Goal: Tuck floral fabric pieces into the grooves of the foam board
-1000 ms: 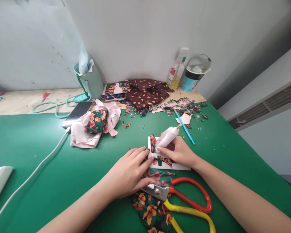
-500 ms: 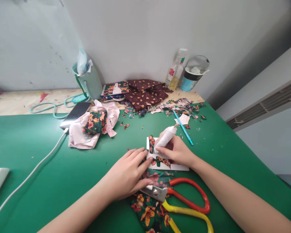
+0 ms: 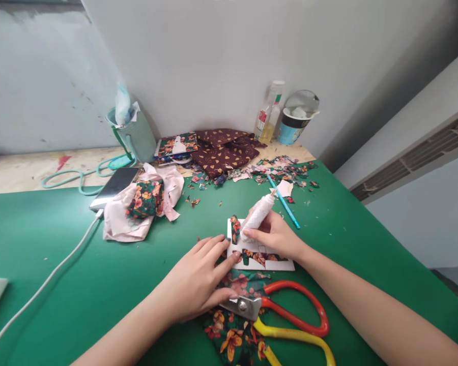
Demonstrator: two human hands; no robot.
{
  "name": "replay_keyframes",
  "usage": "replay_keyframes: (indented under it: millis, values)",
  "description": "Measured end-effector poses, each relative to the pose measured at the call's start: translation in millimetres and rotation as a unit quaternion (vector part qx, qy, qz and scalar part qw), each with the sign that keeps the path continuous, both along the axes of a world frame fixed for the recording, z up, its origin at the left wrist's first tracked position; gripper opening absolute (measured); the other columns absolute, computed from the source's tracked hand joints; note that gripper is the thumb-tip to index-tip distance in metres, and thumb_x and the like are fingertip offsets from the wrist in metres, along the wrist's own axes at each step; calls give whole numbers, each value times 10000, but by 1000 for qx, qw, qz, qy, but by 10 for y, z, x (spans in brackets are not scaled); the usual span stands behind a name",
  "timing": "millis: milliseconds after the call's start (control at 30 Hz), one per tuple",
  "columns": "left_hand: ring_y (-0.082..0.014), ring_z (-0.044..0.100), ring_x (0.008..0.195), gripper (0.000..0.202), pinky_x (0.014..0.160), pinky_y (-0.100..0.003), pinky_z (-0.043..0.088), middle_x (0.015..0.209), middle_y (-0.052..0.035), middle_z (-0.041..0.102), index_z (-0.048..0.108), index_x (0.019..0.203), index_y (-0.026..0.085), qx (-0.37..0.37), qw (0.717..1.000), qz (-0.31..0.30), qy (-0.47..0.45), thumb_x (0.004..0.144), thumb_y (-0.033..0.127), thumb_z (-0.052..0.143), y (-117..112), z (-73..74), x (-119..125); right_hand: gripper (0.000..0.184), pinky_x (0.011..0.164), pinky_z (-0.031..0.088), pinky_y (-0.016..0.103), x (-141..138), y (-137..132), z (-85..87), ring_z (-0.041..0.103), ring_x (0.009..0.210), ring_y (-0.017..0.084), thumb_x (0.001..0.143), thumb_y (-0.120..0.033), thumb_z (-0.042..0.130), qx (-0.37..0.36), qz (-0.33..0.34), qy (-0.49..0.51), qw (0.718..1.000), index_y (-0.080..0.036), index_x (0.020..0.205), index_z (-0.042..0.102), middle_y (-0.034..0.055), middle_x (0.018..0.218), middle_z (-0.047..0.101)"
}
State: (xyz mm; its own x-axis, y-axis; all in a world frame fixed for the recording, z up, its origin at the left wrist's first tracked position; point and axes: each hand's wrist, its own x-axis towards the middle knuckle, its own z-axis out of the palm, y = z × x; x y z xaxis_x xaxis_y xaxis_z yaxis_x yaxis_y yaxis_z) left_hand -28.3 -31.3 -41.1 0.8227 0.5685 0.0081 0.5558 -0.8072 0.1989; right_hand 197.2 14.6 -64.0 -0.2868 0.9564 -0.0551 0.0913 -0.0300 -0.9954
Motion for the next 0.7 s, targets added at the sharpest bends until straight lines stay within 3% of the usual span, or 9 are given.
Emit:
replay_keyframes:
  millis: [133, 333, 467, 700]
  values:
    - [-373, 405, 1276, 561, 1021, -548, 374, 1286, -177, 508, 504, 1302, 163, 8, 1000, -3, 10, 911, 550, 397, 39, 29, -43, 374, 723, 554, 327, -1, -17, -32, 663, 776, 192, 687, -350, 738, 3, -6, 12, 1000, -194, 923, 494, 23, 836, 638]
    - [-361, 406, 1281, 556, 1026, -530, 375, 1290, -193, 512, 536, 1261, 137, 17, 1000, 3, 2, 918, 548, 382, 53, 41, -60, 320, 765, 550, 340, 6, -40, -61, 659, 818, 206, 748, -355, 698, 68, -5, -24, 997, -198, 957, 514, 41, 874, 641]
    - [-370, 410, 1277, 599, 1018, -530, 378, 1312, -208, 500, 504, 1292, 118, 18, 1000, 5, 5, 914, 564, 376, 38, 27, -32, 207, 811, 537, 336, 7, -18, -51, 655, 865, 205, 791, -328, 663, 99, 18, -35, 994, -207, 912, 546, 46, 896, 640]
    - [-359, 380, 1301, 623, 1046, -528, 331, 1384, -165, 460, 429, 1369, 186, 35, 999, 18, 23, 906, 597, 361, 32, -47, -33, 248, 789, 529, 350, 14, 34, -93, 653, 834, 204, 773, -284, 671, 95, 21, -49, 994, -195, 956, 530, 57, 914, 657]
